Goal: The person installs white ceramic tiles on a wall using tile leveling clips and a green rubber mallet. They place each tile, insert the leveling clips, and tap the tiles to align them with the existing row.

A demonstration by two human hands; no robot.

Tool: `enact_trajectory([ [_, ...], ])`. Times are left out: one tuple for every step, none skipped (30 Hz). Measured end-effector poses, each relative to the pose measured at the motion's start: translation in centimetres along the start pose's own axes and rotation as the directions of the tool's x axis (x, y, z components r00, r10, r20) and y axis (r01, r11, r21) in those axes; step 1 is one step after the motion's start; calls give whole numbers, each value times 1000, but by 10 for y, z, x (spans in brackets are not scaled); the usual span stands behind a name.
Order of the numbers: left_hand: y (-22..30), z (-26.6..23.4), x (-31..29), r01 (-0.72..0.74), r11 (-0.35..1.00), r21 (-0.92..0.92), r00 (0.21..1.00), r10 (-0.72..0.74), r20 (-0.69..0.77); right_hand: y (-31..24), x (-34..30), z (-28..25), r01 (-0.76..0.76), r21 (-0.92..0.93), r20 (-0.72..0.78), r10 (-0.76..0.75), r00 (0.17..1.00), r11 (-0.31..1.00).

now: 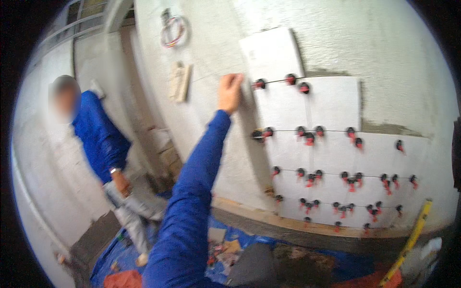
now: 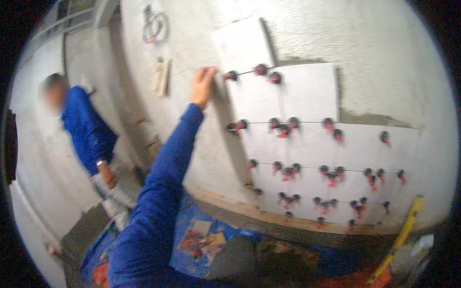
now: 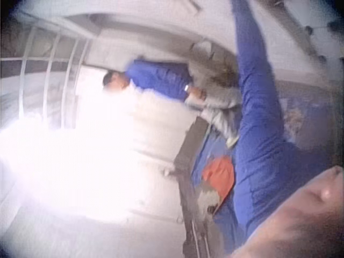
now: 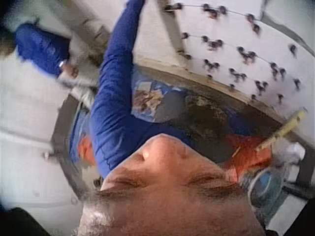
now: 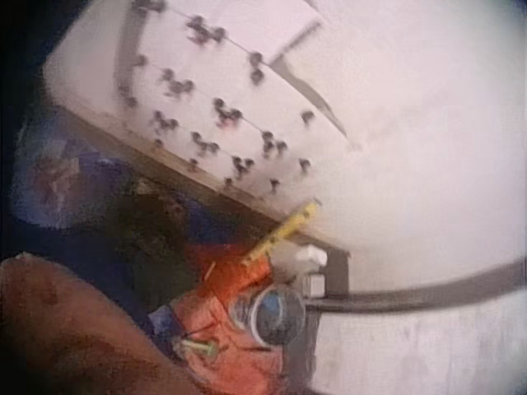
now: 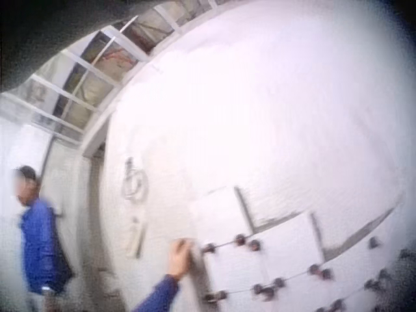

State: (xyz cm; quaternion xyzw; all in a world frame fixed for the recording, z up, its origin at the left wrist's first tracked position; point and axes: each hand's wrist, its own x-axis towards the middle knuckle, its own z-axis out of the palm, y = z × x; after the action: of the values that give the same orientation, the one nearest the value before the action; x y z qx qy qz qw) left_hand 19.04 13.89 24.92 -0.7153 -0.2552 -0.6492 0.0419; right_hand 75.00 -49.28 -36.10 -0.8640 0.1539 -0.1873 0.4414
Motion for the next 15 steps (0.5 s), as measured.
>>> enact_trajectory([
  [3, 2, 1, -57, 997, -57, 998, 56, -30, -1, -4, -9, -24, 14, -36, 24, 999, 1000],
  [7, 1, 6, -8, 1000, -5, 999, 8, 34, -6, -10, -16, -31, 43, -64, 34, 997, 999],
  [10, 2, 8, -23, 997, 77, 999, 20, 36, -10, -16, -25, -47, 75, -93, 54, 994, 996],
  [13, 0, 10, -25, 996, 87, 1000, 25, 7, -17, -23, -38, -49, 137, -136, 68, 988, 989],
  [17, 1, 12, -105, 990, 96, 994, 107, -15, -24, -33, -50, -60, 189, -167, 92, 982, 980],
  [18, 1, 14, -39, 996, 76, 999, 40, -2, -34, -44, -63, -57, 248, -202, 109, 973, 967],
  [19, 1, 16, -24, 999, 45, 1000, 24, -4, -47, -56, -75, -51, 326, -233, 132, 964, 944],
  [20, 2, 19, -6, 1000, 14, 1000, 6, 0, -62, -68, -87, -32, 402, -254, 145, 956, 915],
  [19, 3, 20, -24, 999, 21, 1000, 24, 16, -77, -84, -100, -14, 486, -270, 165, 949, 874],
  [18, 2, 20, -38, 999, 31, 999, 37, 33, -97, -98, -111, 13, 567, -270, 171, 948, 824],
  [17, 1, 20, -37, 998, 52, 998, 35, 44, -118, -114, -122, 32, 645, -251, 173, 952, 763],
  [16, 1, 19, -43, 998, 51, 997, 39, 71, -142, -132, -130, 51, 722, -224, 163, 961, 690],
  [17, 1, 19, -66, 997, 30, 996, 64, 68, -170, -150, -137, 60, 794, -172, 129, 977, 605],
  [17, 0, 19, -69, 997, 26, 996, 68, 62, -199, -168, -142, 55, 860, -114, 87, 990, 507],
  [18, -1, 18, -65, 998, 24, 996, 64, 58, -229, -187, -146, 26, 908, -31, 5, 999, 418],
])
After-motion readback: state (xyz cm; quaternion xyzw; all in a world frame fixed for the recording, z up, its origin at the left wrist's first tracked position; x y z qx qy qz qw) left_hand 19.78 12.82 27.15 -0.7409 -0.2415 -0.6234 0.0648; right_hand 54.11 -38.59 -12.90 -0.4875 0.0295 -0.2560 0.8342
